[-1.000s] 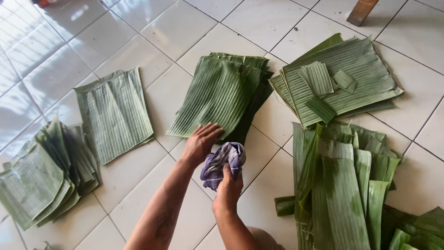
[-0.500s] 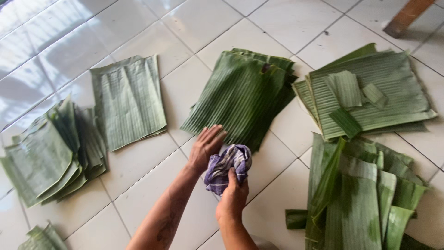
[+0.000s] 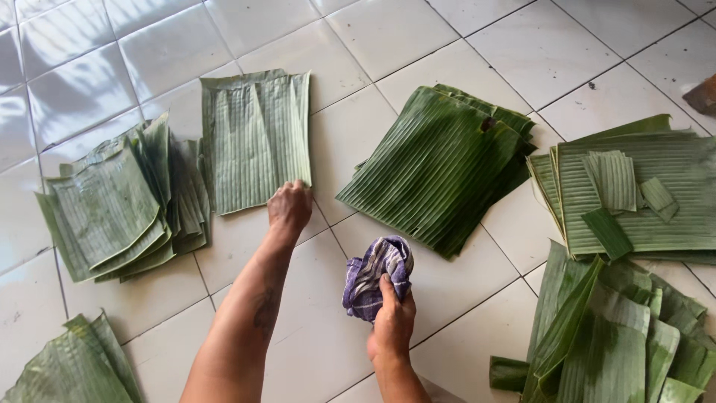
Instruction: The person wipes individual banana leaves with a cloth and stacks them into piles on the floor.
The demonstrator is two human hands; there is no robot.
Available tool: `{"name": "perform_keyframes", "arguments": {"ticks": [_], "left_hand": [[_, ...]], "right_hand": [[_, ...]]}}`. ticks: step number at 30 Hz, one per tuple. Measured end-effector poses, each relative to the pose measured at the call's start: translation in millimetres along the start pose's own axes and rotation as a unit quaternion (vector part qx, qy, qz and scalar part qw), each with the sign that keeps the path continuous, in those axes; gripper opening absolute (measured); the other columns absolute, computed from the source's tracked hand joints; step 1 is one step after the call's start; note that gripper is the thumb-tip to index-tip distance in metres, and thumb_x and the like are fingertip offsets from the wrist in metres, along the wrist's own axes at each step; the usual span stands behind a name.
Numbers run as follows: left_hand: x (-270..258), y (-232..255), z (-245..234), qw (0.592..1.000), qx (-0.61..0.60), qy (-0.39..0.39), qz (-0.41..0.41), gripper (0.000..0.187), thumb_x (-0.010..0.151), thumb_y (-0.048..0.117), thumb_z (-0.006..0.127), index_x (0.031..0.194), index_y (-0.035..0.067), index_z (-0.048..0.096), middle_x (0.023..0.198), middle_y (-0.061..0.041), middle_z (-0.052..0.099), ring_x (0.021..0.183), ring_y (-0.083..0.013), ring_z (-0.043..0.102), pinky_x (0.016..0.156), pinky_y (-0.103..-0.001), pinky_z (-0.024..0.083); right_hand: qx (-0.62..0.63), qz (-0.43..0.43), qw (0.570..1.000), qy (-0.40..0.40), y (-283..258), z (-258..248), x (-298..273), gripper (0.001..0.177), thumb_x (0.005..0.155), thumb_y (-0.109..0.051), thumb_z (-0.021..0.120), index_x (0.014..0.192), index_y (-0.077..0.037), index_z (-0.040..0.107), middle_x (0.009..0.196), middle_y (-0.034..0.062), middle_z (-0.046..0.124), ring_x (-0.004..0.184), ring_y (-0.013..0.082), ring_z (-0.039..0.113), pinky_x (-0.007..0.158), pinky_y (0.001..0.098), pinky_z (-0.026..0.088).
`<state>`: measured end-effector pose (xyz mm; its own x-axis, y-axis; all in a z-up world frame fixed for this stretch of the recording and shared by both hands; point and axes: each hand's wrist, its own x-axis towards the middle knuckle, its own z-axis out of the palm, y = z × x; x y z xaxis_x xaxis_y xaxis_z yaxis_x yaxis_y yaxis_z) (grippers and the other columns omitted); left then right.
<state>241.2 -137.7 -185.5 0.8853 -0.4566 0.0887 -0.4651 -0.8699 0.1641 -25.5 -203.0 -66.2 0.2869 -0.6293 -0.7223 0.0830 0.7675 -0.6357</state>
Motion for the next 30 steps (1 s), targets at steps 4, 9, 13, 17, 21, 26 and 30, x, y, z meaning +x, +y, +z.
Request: {"name": "perform_keyframes", "arguments": {"ticks": [4, 9, 13, 17, 21, 26, 30], "left_hand": [[3, 9, -8, 0.998, 0.034, -0.052, -0.002, 0.056, 0.087, 0.048, 0.068, 0.117, 0.004, 0.051, 0.095, -0.018, 0.063, 0.081, -0.0299, 0.065, 0.069, -0.039, 0.058], [12, 10, 4, 0.999, 0.019, -0.019, -0.017, 0.027, 0.085, 0.002, 0.04, 0.078, 0.008, 0.066, 0.07, -0.014, 0.064, 0.061, -0.0334, 0.067, 0.049, -0.044, 0.053], [-16, 0, -23, 0.994, -0.074, 0.024, -0.075, 0.018, 0.075, 0.003, 0.037, 0.076, 0.002, 0.055, 0.066, -0.02, 0.063, 0.059, -0.0439, 0.062, 0.051, -0.052, 0.048], [-105, -6, -116, 0.922, -0.292, 0.238, -0.088, 0.022, 0.095, 0.011, 0.045, 0.084, 0.004, 0.064, 0.059, -0.011, 0.06, 0.046, -0.0187, 0.057, 0.038, -0.031, 0.048], [-223, -41, -167, 0.738, -0.554, 0.213, -0.32, 0.021, 0.092, 0.013, 0.05, 0.094, -0.001, 0.066, 0.074, -0.021, 0.062, 0.054, -0.0286, 0.065, 0.053, -0.041, 0.06], [-349, -132, -87, 0.701, -0.535, 0.176, -0.437, 0.026, 0.094, 0.011, 0.05, 0.104, -0.01, 0.063, 0.076, -0.029, 0.06, 0.054, -0.0346, 0.063, 0.052, -0.048, 0.059], [-398, -154, -40, 0.702, -0.502, 0.122, -0.49, 0.032, 0.09, 0.01, 0.05, 0.107, -0.012, 0.065, 0.084, -0.037, 0.062, 0.057, -0.0432, 0.065, 0.049, -0.05, 0.059]], "right_hand": [[-0.011, -0.015, 1.0, -0.014, 3, 4, -11, 0.04, 0.082, -0.013, 0.061, 0.12, 0.002, 0.064, 0.115, 0.015, 0.068, 0.103, 0.0255, 0.063, 0.09, 0.038, 0.05], [-0.043, -0.033, 0.998, -0.038, 15, -5, -3, 0.039, 0.081, -0.011, 0.06, 0.117, 0.004, 0.065, 0.114, 0.0149, 0.069, 0.103, 0.0238, 0.064, 0.09, 0.0354, 0.051], [-0.044, -0.024, 0.998, -0.049, 16, -2, 4, 0.04, 0.082, -0.013, 0.06, 0.119, 0.003, 0.064, 0.116, 0.0151, 0.068, 0.103, 0.0251, 0.064, 0.092, 0.0361, 0.052], [-0.084, -0.083, 0.992, -0.049, 23, -9, 16, 0.039, 0.082, -0.016, 0.066, 0.116, 0.003, 0.065, 0.107, 0.0188, 0.066, 0.098, 0.0254, 0.062, 0.086, 0.04, 0.051], [-0.102, -0.139, 0.984, -0.051, 12, -7, -3, 0.044, 0.084, -0.02, 0.067, 0.121, 0.003, 0.061, 0.108, 0.0191, 0.062, 0.103, 0.0235, 0.057, 0.09, 0.0439, 0.046], [-0.07, -0.178, 0.979, -0.077, 16, -27, -5, 0.037, 0.083, -0.019, 0.068, 0.115, 0.0, 0.063, 0.099, 0.0148, 0.061, 0.091, 0.0199, 0.057, 0.079, 0.039, 0.05], [-0.153, -0.19, 0.959, -0.145, 35, -40, -11, 0.031, 0.082, -0.018, 0.071, 0.108, -0.002, 0.066, 0.09, 0.0112, 0.062, 0.082, 0.0179, 0.057, 0.075, 0.0393, 0.051]]}}
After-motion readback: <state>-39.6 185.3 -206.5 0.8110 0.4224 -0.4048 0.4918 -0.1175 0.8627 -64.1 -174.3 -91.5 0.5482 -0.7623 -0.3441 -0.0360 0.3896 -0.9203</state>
